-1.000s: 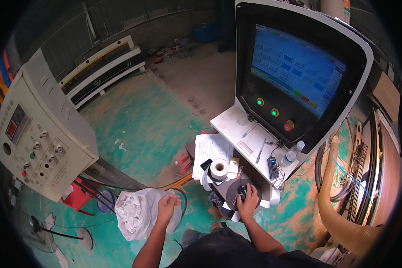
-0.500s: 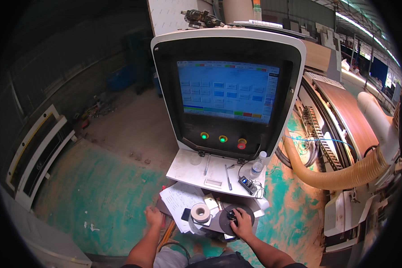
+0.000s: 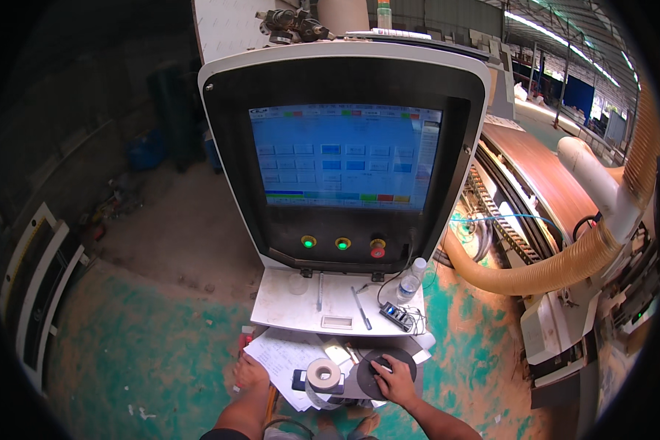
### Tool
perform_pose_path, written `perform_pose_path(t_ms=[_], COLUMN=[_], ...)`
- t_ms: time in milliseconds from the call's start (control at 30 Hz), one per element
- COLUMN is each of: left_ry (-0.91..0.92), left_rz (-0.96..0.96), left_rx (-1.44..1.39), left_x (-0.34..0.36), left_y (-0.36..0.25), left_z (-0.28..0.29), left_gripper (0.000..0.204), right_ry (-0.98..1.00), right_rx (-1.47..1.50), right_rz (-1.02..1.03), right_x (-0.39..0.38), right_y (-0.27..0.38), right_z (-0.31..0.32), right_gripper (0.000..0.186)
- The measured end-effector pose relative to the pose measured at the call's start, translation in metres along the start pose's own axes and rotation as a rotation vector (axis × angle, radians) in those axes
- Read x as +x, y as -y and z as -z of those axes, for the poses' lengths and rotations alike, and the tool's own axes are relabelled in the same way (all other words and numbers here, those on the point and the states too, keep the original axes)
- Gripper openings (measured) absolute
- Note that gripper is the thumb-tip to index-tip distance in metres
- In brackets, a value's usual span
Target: The person interacts with a control screen and then feeds several wooden panels through an automatic edge-banding machine, occasionally wiping the panels with a cloth.
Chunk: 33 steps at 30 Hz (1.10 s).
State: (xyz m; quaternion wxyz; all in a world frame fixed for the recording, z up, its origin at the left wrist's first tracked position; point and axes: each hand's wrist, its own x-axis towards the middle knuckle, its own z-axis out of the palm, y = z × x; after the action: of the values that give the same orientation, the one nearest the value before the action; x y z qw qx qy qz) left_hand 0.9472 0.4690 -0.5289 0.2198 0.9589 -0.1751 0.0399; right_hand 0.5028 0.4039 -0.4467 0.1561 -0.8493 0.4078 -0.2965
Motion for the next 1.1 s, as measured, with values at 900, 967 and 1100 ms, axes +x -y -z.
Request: perform_pose_path(t_ms=[900, 967, 1100], left_ry=[-0.061, -0.059, -0.052], left_rz=[-0.153, -0.148, -0.141], left_rx=[-0.005, -0.004, 0.004], left_x=[0.002, 0.001, 0.002], left_y=[0.011, 0.010, 0.008], left_z=[-0.016, -0.016, -0.015], left_gripper=[0.060, 0.060, 0.059], right_ry=[-0.011, -0.010, -0.007], right_rx=[0.002, -0.007, -0.011], right_rz=[0.061, 0.060, 0.064], right_x=[0.002, 0.002, 0.002], right_y=[0.000, 0.000, -0.001], right_z=[0.005, 0.004, 0.005], right_gripper=[0.051, 0.051, 0.052])
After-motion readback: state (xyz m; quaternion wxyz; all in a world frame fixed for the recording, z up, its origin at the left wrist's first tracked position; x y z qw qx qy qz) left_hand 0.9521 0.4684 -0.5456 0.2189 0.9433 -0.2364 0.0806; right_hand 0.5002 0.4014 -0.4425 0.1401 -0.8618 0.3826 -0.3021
